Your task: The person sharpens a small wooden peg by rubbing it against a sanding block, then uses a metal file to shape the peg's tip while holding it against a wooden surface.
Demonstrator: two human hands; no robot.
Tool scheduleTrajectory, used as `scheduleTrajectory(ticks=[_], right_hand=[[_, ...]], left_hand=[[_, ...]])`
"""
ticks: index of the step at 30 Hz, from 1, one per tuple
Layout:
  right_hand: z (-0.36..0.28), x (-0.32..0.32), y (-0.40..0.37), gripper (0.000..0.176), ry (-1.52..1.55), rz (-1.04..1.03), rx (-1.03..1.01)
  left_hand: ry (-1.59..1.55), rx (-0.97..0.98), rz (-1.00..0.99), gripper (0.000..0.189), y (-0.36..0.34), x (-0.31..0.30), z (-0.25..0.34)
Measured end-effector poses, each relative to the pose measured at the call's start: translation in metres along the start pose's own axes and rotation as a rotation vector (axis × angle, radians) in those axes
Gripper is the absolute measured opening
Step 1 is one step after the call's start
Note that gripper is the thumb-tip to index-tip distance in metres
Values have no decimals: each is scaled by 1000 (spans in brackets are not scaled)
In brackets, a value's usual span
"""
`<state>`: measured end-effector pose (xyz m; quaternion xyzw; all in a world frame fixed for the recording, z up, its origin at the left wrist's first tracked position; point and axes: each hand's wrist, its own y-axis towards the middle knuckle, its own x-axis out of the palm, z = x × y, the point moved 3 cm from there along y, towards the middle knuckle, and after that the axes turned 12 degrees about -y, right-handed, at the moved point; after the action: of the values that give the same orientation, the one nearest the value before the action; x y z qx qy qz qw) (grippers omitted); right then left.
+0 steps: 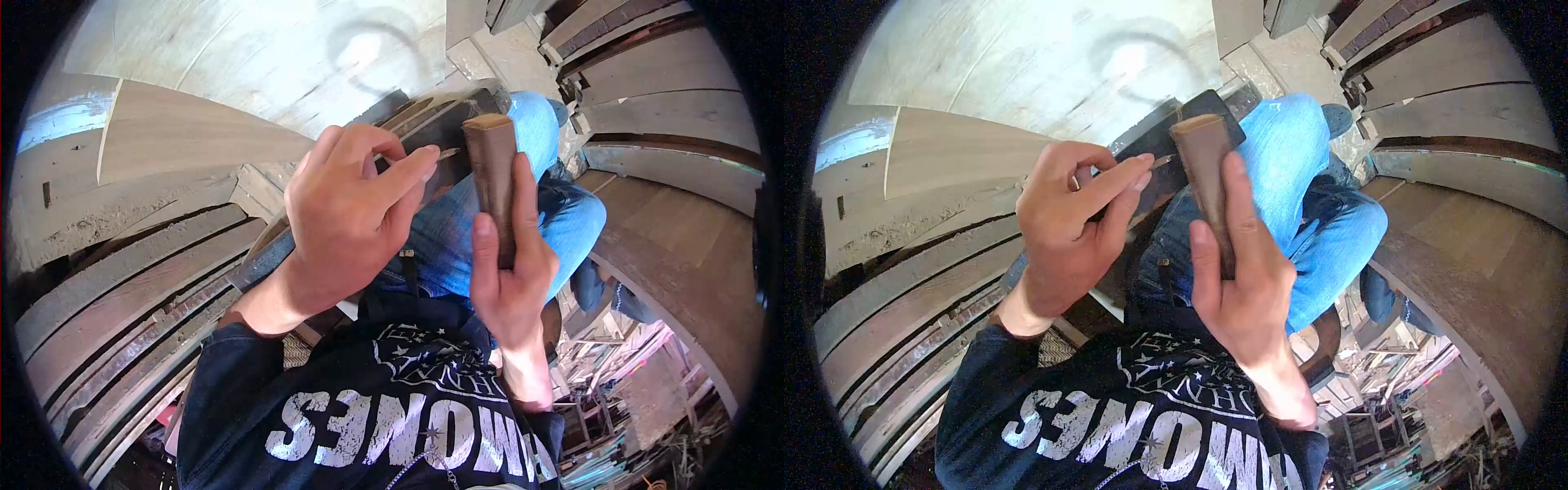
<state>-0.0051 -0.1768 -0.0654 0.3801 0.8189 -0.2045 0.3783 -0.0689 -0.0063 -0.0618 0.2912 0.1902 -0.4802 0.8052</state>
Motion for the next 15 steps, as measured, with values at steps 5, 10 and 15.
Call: scheduleTrajectory(ticks=[5, 10, 15], right_hand=[[-3, -6, -1, 56, 15, -30, 106], [-12, 1, 6, 59, -46, -48, 60], [-6, 4, 2, 61, -96, 98, -76]], left_hand=[[-44, -15, -15, 25, 0, 1, -1], [-12, -11, -20, 25, 0, 1, 1], [-55, -73, -19, 24, 0, 0, -1]])
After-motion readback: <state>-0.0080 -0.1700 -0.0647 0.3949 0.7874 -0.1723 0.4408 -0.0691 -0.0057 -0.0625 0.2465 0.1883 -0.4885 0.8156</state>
